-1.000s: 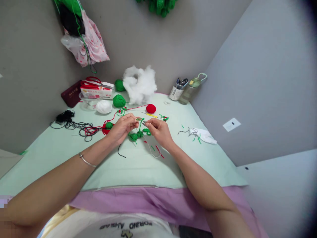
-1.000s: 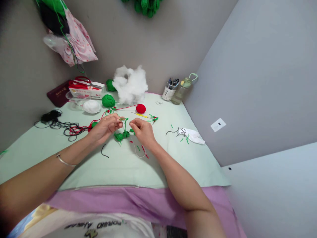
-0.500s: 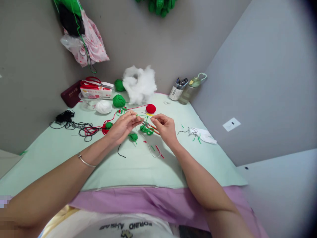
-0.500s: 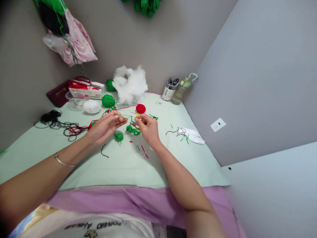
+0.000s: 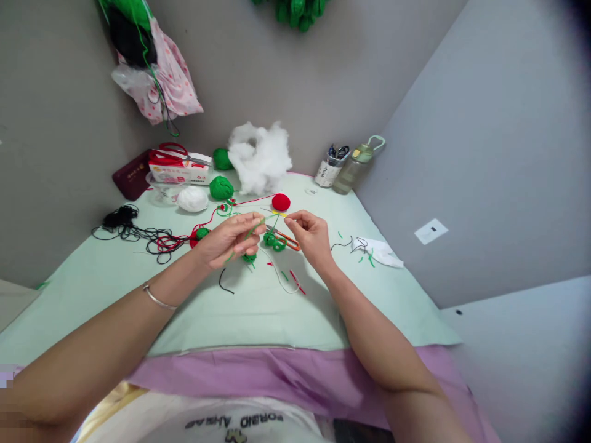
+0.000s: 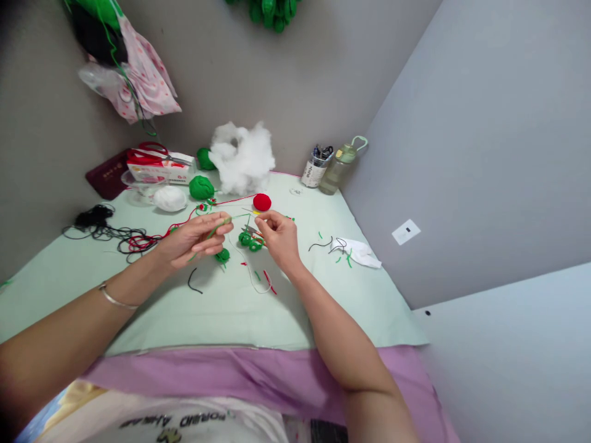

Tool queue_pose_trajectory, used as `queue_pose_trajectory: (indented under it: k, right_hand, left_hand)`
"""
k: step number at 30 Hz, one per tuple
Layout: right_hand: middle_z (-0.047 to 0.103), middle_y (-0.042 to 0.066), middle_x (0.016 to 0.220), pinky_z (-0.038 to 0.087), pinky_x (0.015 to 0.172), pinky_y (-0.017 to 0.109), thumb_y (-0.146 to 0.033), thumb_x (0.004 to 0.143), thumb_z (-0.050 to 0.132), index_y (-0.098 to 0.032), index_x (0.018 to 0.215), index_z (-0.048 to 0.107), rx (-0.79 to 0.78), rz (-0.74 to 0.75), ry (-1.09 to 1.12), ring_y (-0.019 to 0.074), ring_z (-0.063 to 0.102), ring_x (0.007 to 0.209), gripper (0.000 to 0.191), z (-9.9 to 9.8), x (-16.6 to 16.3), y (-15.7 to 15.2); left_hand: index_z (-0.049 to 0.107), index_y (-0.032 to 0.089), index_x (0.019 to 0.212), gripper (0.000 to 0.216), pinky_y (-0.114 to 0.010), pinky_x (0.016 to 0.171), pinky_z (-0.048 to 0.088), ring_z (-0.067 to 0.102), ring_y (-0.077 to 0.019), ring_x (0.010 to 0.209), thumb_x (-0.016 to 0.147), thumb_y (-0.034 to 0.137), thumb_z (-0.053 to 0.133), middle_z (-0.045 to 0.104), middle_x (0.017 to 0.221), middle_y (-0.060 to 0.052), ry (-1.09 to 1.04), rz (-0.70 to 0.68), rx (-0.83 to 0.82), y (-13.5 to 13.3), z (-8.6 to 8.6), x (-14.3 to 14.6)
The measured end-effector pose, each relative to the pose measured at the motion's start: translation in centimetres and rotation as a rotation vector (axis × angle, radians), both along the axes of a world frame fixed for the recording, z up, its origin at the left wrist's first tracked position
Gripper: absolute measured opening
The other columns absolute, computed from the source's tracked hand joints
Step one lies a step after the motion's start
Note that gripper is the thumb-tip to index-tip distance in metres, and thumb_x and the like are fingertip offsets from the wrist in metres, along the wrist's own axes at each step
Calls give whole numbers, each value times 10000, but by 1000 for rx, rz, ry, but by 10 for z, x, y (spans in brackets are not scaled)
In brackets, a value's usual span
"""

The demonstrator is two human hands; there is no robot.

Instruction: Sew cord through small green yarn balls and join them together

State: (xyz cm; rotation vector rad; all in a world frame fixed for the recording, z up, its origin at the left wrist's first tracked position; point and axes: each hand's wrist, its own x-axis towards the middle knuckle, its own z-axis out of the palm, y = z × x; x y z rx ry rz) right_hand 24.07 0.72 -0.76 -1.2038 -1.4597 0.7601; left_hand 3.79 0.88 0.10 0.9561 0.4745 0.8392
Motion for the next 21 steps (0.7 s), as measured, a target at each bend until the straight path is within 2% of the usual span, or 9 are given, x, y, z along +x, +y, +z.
queue_pose_trajectory:
  k: [2, 3, 5, 7, 9, 11, 14, 17, 21]
  right_hand:
    - [336, -76, 514, 218, 503, 265, -404, 793, 669, -170, 752, 644, -6, -7, 10, 85, 264, 504, 239, 2, 2, 1]
    - [331, -77, 512, 214, 502, 265, -411, 788, 675, -169, 753, 646, -11, 1, 15, 84, 259, 503, 246, 3, 3, 0]
    - [331, -76, 510, 215, 497, 263, -421, 783, 686, -170, 754, 653, -19, 36, 21, 83, 259, 501, 255, 5, 2, -2]
    - [364, -69, 514, 233, 492, 260, -431, 782, 693, -173, 756, 660, -32, 87, 26, 83, 281, 499, 261, 8, 0, -5]
    - [422, -55, 531, 260, 493, 258, -445, 773, 708, -177, 763, 668, -51, 140, 37, 87, 324, 506, 272, 10, -2, -8]
    - [480, -40, 563, 297, 504, 258, -456, 750, 732, -180, 769, 671, -71, 173, 69, 92, 373, 523, 284, 12, -3, -10]
    - [492, -40, 588, 340, 522, 255, -436, 721, 765, -184, 750, 651, -77, 179, 167, 88, 399, 530, 278, 16, 2, -8]
    - [521, -35, 645, 378, 532, 248, -440, 722, 765, -196, 751, 598, -78, 188, 277, 80, 420, 536, 297, 20, 10, -4]
    - [636, 12, 859, 395, 513, 231, -515, 757, 726, -218, 790, 498, -81, 212, 366, 90, 500, 617, 376, 27, 19, -4]
  left_hand:
    - [651, 176, 824, 217, -257, 524, 499, 416, -40, 417, 861, 384, 700, 594, 743, 7, 74, -94, 24, -1, 0, -1]
    - [671, 176, 848, 225, -279, 579, 529, 501, -71, 479, 854, 399, 702, 618, 774, -12, 104, -81, 48, -1, -1, 0]
    - [703, 183, 929, 213, -302, 697, 556, 611, -111, 638, 821, 365, 727, 669, 932, -43, 146, 62, 120, 1, -6, 2]
    - [700, 217, 1069, 306, -309, 768, 553, 639, -107, 702, 779, 299, 750, 664, 1130, -52, 200, 231, 202, 2, -12, 6]
    - [654, 248, 1215, 467, -342, 829, 546, 671, -126, 751, 759, 267, 756, 641, 1242, -70, 245, 258, 247, 3, -18, 9]
    - [626, 233, 1273, 531, -375, 902, 523, 701, -178, 864, 759, 267, 758, 669, 1209, -90, 269, 179, 265, 3, -21, 12]
    - [659, 188, 1204, 469, -386, 958, 487, 696, -226, 993, 760, 288, 773, 726, 1066, -90, 294, 106, 277, 2, -23, 14]
    - [664, 186, 1177, 454, -388, 937, 487, 700, -228, 974, 757, 306, 786, 741, 1044, -88, 319, 99, 258, 3, -25, 14]
    - [671, 189, 1177, 456, -372, 865, 505, 704, -216, 887, 762, 343, 779, 746, 1001, -87, 348, 34, 245, 3, -27, 14]
